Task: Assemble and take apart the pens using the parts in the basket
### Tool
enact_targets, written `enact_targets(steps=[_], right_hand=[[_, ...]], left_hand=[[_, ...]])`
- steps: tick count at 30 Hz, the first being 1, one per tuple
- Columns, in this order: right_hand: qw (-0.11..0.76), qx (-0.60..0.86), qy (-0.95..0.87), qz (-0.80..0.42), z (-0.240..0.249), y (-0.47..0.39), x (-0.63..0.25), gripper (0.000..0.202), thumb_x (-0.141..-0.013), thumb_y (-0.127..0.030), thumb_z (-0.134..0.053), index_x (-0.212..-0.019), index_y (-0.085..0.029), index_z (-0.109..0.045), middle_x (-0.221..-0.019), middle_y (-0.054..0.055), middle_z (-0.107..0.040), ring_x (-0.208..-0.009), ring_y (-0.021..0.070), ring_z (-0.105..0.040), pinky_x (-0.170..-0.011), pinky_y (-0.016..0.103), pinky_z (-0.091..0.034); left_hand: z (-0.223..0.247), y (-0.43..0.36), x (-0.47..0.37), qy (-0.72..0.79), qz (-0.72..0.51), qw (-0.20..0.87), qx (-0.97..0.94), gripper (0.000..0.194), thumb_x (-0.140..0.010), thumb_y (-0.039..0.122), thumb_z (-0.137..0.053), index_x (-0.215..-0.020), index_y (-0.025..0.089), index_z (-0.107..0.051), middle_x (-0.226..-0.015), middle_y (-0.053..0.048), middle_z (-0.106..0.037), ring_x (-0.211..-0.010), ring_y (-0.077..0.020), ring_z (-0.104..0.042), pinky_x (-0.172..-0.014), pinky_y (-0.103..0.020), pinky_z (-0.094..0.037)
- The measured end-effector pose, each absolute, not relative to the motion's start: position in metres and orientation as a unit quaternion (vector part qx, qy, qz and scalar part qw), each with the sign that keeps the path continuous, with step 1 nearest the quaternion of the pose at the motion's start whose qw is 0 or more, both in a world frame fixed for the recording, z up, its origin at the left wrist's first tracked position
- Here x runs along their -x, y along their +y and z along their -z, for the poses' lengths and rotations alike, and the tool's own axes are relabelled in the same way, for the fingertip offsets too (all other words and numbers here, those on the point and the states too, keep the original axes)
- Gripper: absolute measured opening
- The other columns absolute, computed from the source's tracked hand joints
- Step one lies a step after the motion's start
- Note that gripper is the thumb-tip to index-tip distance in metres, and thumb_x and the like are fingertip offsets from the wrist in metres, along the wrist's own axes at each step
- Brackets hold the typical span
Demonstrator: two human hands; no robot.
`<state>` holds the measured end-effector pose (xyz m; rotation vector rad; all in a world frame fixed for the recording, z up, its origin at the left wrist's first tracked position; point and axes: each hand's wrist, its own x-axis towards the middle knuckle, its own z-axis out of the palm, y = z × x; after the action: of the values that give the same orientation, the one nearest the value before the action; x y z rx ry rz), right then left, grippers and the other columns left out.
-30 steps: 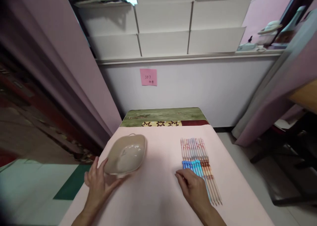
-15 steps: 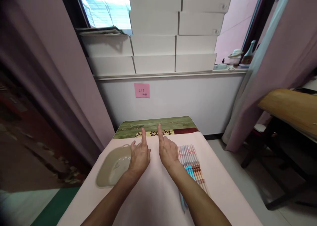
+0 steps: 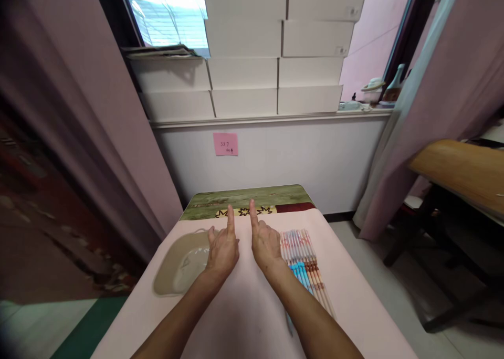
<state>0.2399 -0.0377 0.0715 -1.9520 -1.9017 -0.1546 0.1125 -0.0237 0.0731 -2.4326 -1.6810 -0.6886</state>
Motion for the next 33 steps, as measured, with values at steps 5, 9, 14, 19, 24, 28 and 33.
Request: enact_targets(steps=[5,9,14,19,24,28,33], right_hand=[[0.215,0.7,-0.681,0.027,-0.07,-0.048,-0.247,0.077,-0.086,-0.012,-0.047,-0.151,-0.022,-0.007,-0.091,0.006,-0.067,-0.078,0.0195,-0.064,-0.067,0.027,-0.045],[0.274,0.727,-0.627,-0.052,-0.035,-0.08,-0.291,0.043,-0.091,-0.033,-0.048,-0.132,-0.022,-0.048,-0.105,0.007,-0.066,-0.091,0.0179,-0.062,-0.075,0.026,-0.044],[0.228,0.868,-0.435,-0.079,0.027,-0.133,-0.369,0.041,-0.093,-0.044,-0.038,-0.113,-0.017,-0.062,-0.108,0.011,-0.064,-0.096,0.0221,-0.061,-0.076,0.03,-0.042],[0.149,0.895,-0.397,-0.14,0.048,-0.148,-0.382,0.047,-0.092,-0.052,-0.036,-0.102,-0.015,-0.063,-0.102,0.014,-0.064,-0.09,0.0239,-0.063,-0.074,0.032,-0.042],[0.129,0.883,-0.431,-0.136,0.047,-0.15,-0.347,0.044,-0.09,-0.054,-0.042,-0.102,-0.014,-0.055,-0.1,0.014,-0.064,-0.093,0.0262,-0.063,-0.073,0.031,-0.042],[0.118,0.858,-0.472,-0.164,0.045,-0.155,-0.322,0.038,-0.092,-0.051,-0.042,-0.099,-0.015,-0.052,-0.098,0.014,-0.066,-0.089,0.0262,-0.065,-0.071,0.03,-0.041],[0.125,0.845,-0.483,-0.192,0.045,-0.151,-0.31,0.035,-0.094,-0.047,-0.039,-0.098,-0.014,-0.052,-0.099,0.015,-0.068,-0.092,0.0274,-0.065,-0.072,0.03,-0.041]], left_hand=[[-0.065,-0.031,-0.109,-0.517,0.251,0.008,0.818,0.078,-0.081,0.01,-0.049,-0.15,0.011,-0.012,-0.087,-0.008,-0.068,-0.088,-0.0227,-0.061,-0.097,-0.042,-0.034],[-0.015,-0.06,-0.093,-0.483,0.257,-0.179,0.818,0.037,-0.087,0.023,-0.045,-0.121,0.017,-0.059,-0.093,-0.01,-0.067,-0.088,-0.0226,-0.061,-0.084,-0.036,-0.044],[0.055,-0.093,-0.105,-0.532,0.261,-0.602,0.535,0.018,-0.065,0.026,-0.068,-0.079,0.014,-0.067,-0.069,-0.005,-0.064,-0.066,-0.0187,-0.061,-0.068,-0.032,-0.049],[0.062,-0.094,-0.159,-0.527,0.268,-0.671,0.447,0.028,-0.072,0.034,-0.062,-0.088,0.012,-0.063,-0.083,-0.01,-0.067,-0.073,-0.016,-0.065,-0.069,-0.029,-0.051],[0.055,-0.093,-0.196,-0.524,0.251,-0.673,0.458,0.022,-0.065,0.029,-0.069,-0.075,0.011,-0.065,-0.071,-0.007,-0.067,-0.067,-0.0152,-0.062,-0.061,-0.025,-0.046],[0.059,-0.091,-0.206,-0.54,0.244,-0.656,0.467,0.021,-0.06,0.027,-0.073,-0.073,0.011,-0.067,-0.066,-0.005,-0.067,-0.064,-0.0172,-0.062,-0.059,-0.026,-0.044],[0.063,-0.083,-0.21,-0.565,0.24,-0.634,0.47,0.01,-0.059,0.02,-0.072,-0.062,0.013,-0.066,-0.055,-0.004,-0.063,-0.061,-0.0203,-0.063,-0.056,-0.027,-0.044]])
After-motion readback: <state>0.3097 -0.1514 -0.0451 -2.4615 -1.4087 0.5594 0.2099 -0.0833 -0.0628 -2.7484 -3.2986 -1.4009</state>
